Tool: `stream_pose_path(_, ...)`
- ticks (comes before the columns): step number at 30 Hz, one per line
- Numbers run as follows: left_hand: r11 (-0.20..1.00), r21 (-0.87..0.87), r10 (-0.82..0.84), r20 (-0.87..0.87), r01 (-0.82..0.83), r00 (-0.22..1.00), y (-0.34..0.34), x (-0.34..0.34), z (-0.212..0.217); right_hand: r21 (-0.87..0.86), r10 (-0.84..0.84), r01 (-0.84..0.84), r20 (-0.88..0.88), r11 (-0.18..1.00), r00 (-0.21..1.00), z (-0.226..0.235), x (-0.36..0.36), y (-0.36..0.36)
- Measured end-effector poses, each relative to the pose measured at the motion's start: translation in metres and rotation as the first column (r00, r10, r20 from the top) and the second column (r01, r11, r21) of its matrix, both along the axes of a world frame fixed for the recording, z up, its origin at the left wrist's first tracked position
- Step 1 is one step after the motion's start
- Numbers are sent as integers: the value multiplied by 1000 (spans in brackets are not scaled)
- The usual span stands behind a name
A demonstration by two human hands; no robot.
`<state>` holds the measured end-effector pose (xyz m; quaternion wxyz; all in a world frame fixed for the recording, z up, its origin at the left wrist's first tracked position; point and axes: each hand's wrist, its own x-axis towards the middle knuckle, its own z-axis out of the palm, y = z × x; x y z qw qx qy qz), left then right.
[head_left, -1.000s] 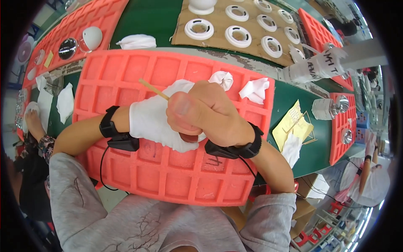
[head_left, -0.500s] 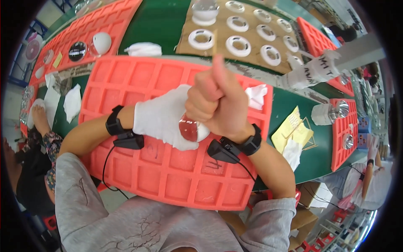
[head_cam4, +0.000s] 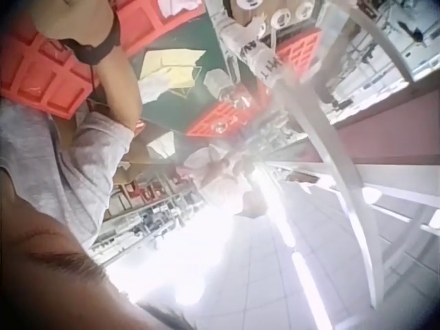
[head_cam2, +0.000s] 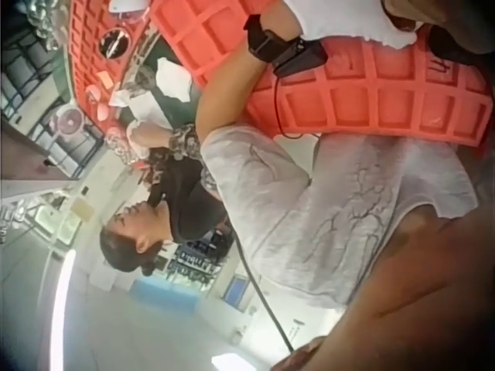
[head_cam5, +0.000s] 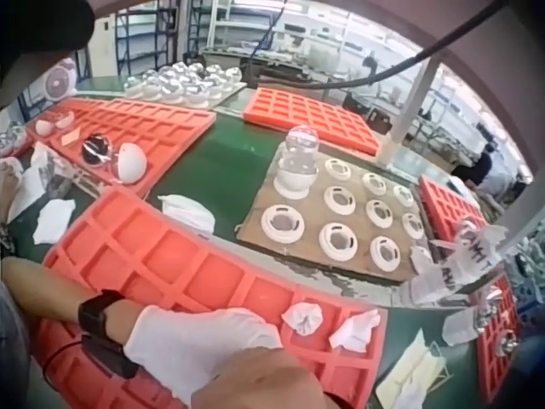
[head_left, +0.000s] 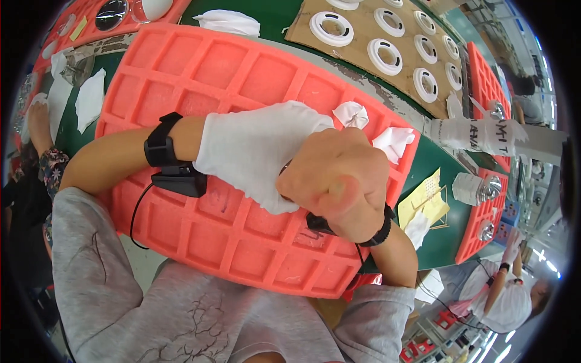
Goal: The person wipes a glass sphere with a cloth, uses a wooden stick to apply a substance to its surface, and then scrapes the sphere with the stick.
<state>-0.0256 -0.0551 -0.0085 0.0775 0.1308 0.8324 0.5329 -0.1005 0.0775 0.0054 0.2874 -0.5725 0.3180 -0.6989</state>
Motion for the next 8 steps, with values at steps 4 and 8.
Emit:
stream_pose_path(4,994,82,-73,-16,74,997,-3,2,11,126,63,-72,79,989,995,0,-9,7)
stream_pose_path(8,1000,-18,-16,-105,14,994,2,8,13,280,158,-259,336,924,929,2,-12,14)
